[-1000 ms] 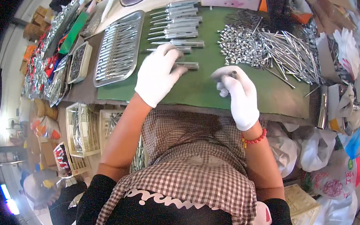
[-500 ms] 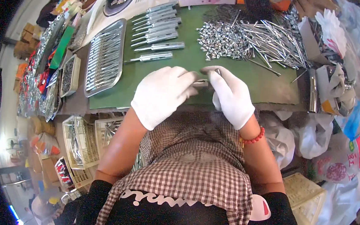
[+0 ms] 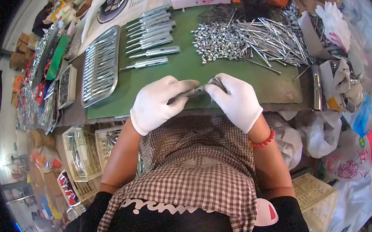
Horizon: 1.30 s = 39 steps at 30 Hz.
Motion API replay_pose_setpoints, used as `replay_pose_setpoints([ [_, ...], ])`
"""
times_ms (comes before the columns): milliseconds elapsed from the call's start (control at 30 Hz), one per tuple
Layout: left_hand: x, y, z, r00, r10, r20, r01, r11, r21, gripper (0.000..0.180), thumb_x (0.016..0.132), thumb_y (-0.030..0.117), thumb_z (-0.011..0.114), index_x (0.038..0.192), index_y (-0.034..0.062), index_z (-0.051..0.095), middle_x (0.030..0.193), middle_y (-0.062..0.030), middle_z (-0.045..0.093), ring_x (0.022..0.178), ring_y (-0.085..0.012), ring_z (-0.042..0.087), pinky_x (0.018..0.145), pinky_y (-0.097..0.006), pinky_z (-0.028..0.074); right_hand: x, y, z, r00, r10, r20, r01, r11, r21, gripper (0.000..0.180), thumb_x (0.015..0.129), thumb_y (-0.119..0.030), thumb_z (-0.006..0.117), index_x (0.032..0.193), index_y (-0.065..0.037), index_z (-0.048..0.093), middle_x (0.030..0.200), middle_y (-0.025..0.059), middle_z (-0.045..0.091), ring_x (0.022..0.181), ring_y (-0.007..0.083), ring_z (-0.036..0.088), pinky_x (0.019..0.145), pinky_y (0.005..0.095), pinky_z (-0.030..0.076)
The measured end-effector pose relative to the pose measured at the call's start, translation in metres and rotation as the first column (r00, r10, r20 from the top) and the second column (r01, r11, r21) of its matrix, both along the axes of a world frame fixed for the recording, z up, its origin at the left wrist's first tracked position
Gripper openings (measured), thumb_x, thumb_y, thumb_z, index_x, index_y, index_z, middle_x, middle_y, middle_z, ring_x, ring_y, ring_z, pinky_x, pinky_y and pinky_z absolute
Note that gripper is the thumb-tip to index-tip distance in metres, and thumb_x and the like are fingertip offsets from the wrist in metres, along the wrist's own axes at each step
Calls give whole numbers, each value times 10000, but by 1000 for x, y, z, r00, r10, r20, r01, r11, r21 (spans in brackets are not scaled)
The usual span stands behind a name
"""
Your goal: The recorder is assembling small metal shafts and plastic/metal fittings at a workbench.
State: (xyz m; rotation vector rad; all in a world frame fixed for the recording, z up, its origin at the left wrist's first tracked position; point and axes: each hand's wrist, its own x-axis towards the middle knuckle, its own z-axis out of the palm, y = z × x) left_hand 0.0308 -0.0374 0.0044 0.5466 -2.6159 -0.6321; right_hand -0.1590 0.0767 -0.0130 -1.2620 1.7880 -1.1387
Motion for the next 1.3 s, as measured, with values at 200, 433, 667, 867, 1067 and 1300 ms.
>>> replay_pose_setpoints([
  [200,-4,5,1,999,37,20,-36,999,-30,306,815,113,643,1107,184,698,804,-83,609,692,-267,620,623,-354,504,-3,-2,2,1000,13,-14,-13,999,30,234,949,-204,572,829,-9,615,646,9,568,608,67,517,545,270,422],
  [433,0,14,-1,970,77,229,-33,981,-193,236,861,164,596,1088,193,655,772,-102,567,685,-299,615,603,-405,505,-38,-52,20,760,-17,-649,37,999,17,292,940,-312,520,920,-49,645,897,196,665,868,389,637,769,493,495],
  [667,-3,20,-6,957,140,253,-93,978,-187,223,878,179,586,1093,211,637,790,-110,555,686,-312,614,590,-427,505,-93,-138,10,518,-74,-852,72,996,-42,243,880,-286,590,1020,-111,684,993,147,648,959,344,631,846,441,502],
  [867,-3,20,-8,962,141,233,-96,977,-193,221,874,172,589,1086,212,637,793,-106,555,691,-310,617,592,-426,505,-90,-120,22,570,-21,-821,48,999,8,256,864,-295,598,933,-67,692,963,182,670,911,358,653,820,447,514],
  [1067,-13,17,-12,978,116,174,-79,976,-204,210,868,168,590,1071,174,644,968,-105,590,731,-296,640,626,-397,532,-64,-59,12,943,44,-330,-28,998,52,337,853,-335,654,953,-14,666,857,183,669,780,285,649,740,374,498],
  [1300,-39,11,-14,999,-16,40,22,988,-150,216,836,140,599,1047,126,642,1184,-83,606,866,-281,656,710,-378,546,-39,-26,-3,989,14,-150,-12,1000,18,290,874,-268,657,972,5,643,802,140,649,732,207,617,704,339,490],
])
